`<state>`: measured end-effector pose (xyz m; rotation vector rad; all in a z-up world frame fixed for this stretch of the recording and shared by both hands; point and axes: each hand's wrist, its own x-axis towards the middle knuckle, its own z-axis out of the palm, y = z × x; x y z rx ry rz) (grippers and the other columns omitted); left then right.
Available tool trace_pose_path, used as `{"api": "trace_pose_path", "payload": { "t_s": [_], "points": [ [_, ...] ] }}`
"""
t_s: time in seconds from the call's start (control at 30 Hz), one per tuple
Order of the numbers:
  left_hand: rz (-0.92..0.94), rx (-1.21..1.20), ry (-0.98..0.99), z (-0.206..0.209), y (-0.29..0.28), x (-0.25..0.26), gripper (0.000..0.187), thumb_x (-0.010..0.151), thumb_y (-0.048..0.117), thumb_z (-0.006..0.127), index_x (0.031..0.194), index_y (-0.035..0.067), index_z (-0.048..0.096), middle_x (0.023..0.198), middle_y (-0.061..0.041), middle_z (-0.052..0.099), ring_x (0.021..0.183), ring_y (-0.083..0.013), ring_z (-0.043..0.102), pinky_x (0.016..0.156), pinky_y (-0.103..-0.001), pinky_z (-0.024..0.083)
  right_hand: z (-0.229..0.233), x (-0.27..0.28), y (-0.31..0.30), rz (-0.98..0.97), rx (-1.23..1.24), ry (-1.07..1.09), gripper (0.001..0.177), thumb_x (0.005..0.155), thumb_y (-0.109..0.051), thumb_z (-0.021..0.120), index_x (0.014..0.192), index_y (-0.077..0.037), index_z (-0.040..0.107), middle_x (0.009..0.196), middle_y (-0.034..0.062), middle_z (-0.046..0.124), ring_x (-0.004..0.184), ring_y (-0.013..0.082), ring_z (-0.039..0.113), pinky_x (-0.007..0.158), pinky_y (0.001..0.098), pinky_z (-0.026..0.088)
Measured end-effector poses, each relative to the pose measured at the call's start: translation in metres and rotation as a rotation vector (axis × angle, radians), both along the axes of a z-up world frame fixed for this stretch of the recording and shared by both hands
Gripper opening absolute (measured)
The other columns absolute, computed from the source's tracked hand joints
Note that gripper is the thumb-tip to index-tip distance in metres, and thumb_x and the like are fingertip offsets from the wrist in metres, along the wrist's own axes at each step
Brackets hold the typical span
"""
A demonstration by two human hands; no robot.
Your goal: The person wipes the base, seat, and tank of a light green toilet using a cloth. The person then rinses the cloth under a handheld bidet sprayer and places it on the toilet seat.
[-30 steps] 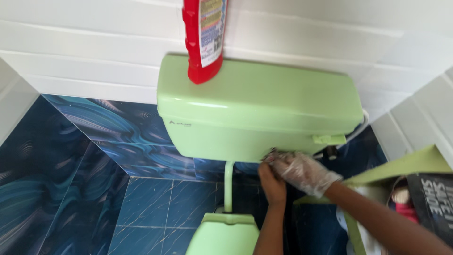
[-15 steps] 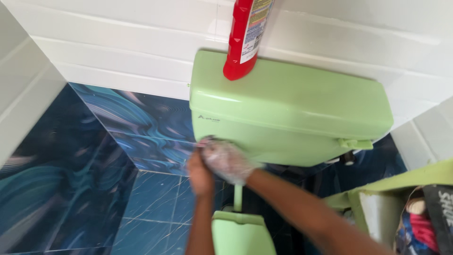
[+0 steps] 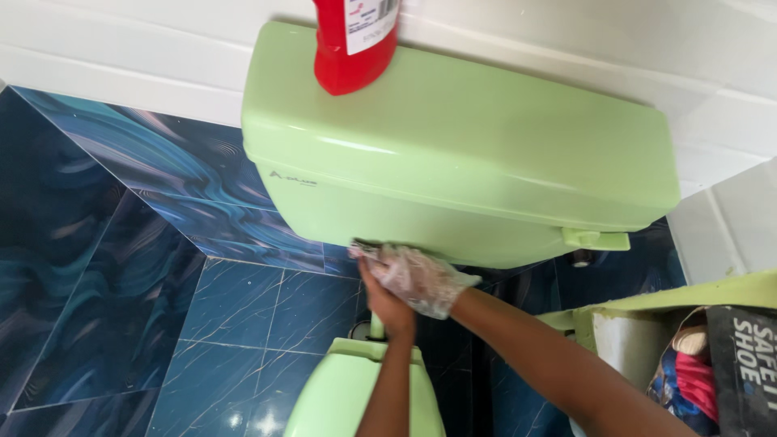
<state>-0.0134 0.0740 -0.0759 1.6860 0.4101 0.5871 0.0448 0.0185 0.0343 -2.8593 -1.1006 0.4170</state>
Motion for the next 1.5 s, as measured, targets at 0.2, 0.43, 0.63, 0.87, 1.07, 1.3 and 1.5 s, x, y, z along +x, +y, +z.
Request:
{"api": "trace_pose_path", "payload": {
  "t_s": [0.2,0.43,0.63,0.87,1.07,1.3,1.5],
  "points": [
    [-0.085,-0.214,0.175,-0.014,-0.104,-0.021,0.090,0.080,0.032,0.083,0.151,0.006,0.034,0.127,-0.027,0.068,0.117,-0.0382,0.067,0.095,-0.044,0.054,0.018,-0.032,-0.094,0.133,-0.239,-0.248,0.040,0.098,-0.018,0.047,0.136,-0.008,0.044,0.126,0.0168,0.059,0.100,0.0304,0.069,0.085,0.0386,0.060],
    [-0.547,-0.331,0.378,-0.018,-0.170,-0.044,0.059,0.092,0.015,0.069,0.145,0.013,0.042,0.122,-0.017,0.074,0.109,-0.0312,0.074,0.092,-0.039,0.056,0.007,-0.065,-0.195,0.112,-0.342,-0.497,0.046,0.089,-0.006,0.052,0.135,-0.007,0.056,0.136,0.0087,0.062,0.122,0.0266,0.061,0.108,0.0331,0.047],
    [-0.910,0.072,0.223,0.076,-0.144,-0.048,0.059,0.085,0.000,0.064,0.143,0.012,0.055,0.114,-0.017,0.071,0.102,-0.0355,0.068,0.090,-0.044,0.054,0.015,-0.135,-0.210,-0.686,0.202,-0.443,0.040,0.087,-0.004,0.060,0.126,-0.012,0.065,0.128,0.0075,0.067,0.124,0.0245,0.062,0.111,0.0303,0.048],
    [-0.939,1.095,-0.575,0.164,-0.111,0.000,0.046,0.090,0.011,0.059,0.133,-0.001,0.064,0.132,-0.015,0.060,0.120,-0.0321,0.056,0.106,-0.041,0.048,0.036,-0.109,-0.162,-1.027,1.085,-0.714,0.064,0.093,-0.004,0.060,0.152,0.002,0.039,0.142,0.0251,0.049,0.133,0.0377,0.051,0.115,0.0414,0.040],
    [-0.825,1.436,-0.742,0.157,-0.026,0.042,0.040,0.085,0.015,0.060,0.120,0.000,0.072,0.134,-0.010,0.061,0.126,-0.0260,0.055,0.107,-0.034,0.047,0.015,-0.077,-0.077,-1.035,0.944,-0.915,0.060,0.095,-0.005,0.061,0.152,-0.006,0.042,0.147,0.0223,0.048,0.143,0.0423,0.043,0.122,0.0480,0.040],
    [-0.933,1.525,-0.049,0.082,0.084,0.027,0.040,0.087,0.009,0.058,0.125,0.001,0.066,0.133,-0.013,0.060,0.127,-0.0300,0.054,0.105,-0.038,0.046,-0.050,-0.078,0.010,-0.792,0.881,-0.560,0.058,0.086,-0.001,0.059,0.144,-0.004,0.053,0.140,0.0194,0.058,0.134,0.0411,0.052,0.116,0.0497,0.043],
    [-1.017,1.465,-0.366,0.104,0.085,-0.006,0.048,0.084,0.010,0.059,0.131,0.001,0.064,0.135,-0.014,0.060,0.132,-0.0323,0.053,0.111,-0.040,0.045,-0.033,-0.134,0.003,-0.834,0.982,-0.678,0.053,0.087,-0.003,0.057,0.140,-0.002,0.055,0.136,0.0193,0.058,0.127,0.0354,0.056,0.108,0.0410,0.047]
  ]
}}
